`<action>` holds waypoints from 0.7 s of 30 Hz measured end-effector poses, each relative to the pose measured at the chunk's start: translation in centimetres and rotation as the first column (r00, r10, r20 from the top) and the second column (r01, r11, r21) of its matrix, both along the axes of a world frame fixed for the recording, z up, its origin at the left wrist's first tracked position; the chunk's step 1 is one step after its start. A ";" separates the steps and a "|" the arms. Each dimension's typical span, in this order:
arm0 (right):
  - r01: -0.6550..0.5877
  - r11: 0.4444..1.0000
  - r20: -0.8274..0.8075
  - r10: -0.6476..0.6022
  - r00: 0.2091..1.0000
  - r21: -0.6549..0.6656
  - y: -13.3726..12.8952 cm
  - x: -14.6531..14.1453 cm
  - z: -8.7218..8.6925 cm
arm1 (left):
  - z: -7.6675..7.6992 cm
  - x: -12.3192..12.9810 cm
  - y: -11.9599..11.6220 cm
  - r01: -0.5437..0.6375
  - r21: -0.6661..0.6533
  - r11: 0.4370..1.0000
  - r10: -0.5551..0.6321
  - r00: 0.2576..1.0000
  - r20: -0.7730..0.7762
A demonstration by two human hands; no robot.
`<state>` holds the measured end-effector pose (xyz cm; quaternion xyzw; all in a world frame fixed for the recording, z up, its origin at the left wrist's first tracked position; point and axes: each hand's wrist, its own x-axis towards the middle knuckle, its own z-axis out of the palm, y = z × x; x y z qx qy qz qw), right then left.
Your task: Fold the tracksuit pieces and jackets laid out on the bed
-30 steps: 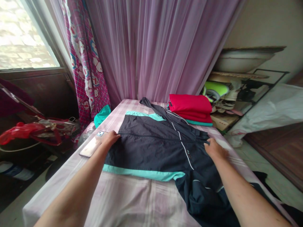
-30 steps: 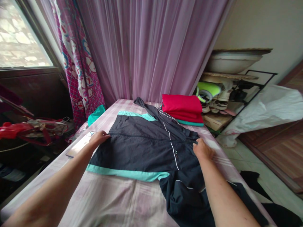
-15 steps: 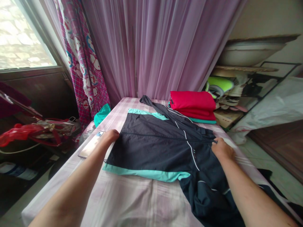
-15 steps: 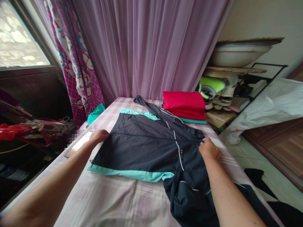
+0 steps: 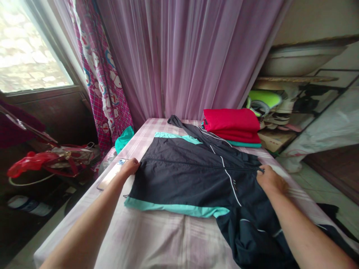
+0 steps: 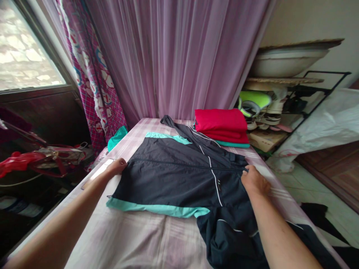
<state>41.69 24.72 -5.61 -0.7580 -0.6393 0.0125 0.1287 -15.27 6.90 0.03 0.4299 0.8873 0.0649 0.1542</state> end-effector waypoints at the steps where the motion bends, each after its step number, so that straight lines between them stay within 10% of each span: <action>1: 0.037 0.999 0.006 -0.037 0.999 -0.024 -0.1 -0.2 0.2 | 0.1 -0.3 -0.2 -0.009 -0.005 1.000 0.009 1.000 0.000; 21: -0.143 0.978 0.100 0.159 0.982 -0.154 -2.0 -1.1 3.4 | 0.9 0.3 -1.7 0.088 -0.035 0.995 -0.093 0.979 -0.184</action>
